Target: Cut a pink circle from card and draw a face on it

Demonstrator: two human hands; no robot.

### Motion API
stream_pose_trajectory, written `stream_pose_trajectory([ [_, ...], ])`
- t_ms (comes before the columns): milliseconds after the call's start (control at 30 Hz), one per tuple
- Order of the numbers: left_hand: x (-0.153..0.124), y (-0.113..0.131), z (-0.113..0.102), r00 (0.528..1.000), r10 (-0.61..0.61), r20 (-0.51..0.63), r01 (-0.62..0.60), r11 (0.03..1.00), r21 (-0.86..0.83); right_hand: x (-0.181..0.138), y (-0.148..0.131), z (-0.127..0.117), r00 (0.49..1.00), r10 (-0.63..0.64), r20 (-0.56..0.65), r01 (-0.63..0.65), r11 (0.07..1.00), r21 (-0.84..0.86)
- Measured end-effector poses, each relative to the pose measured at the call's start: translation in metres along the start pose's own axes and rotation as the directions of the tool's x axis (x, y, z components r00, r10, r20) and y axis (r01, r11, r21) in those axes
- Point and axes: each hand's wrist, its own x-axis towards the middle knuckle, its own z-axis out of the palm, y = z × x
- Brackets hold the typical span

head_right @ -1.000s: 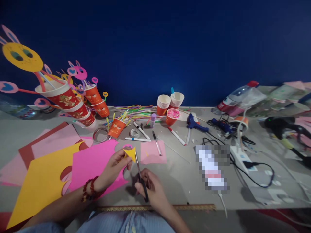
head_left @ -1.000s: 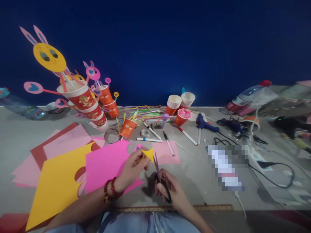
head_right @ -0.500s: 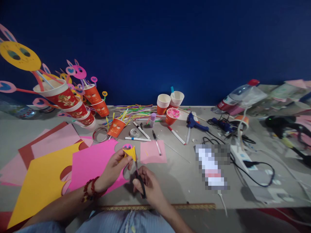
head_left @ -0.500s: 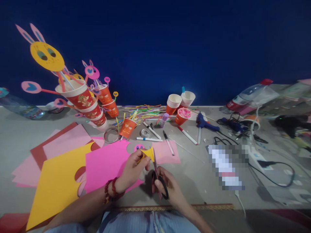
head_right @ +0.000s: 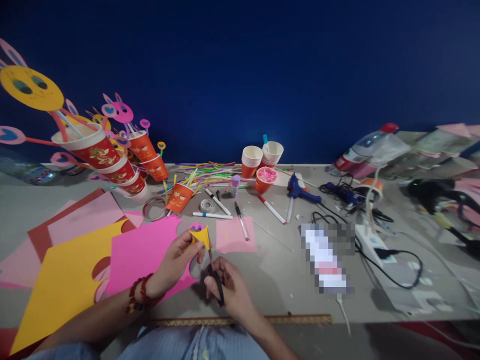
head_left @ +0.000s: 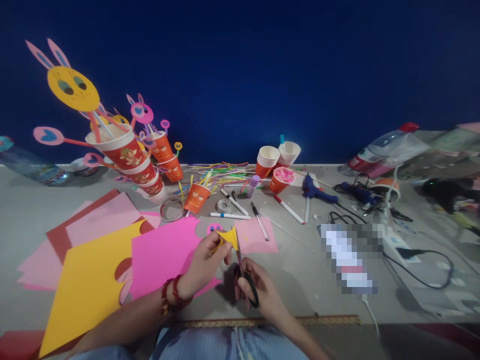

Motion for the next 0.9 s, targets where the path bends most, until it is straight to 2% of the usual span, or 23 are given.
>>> stream_pose_trajectory([
  [900,-0.0010,0.0002,0.0013,0.999,-0.015,-0.034,0.015,1.000,0.012,-0.0012,0.0000,0.0004,1.000,0.013,0.000,-0.013,1.000,0.003],
])
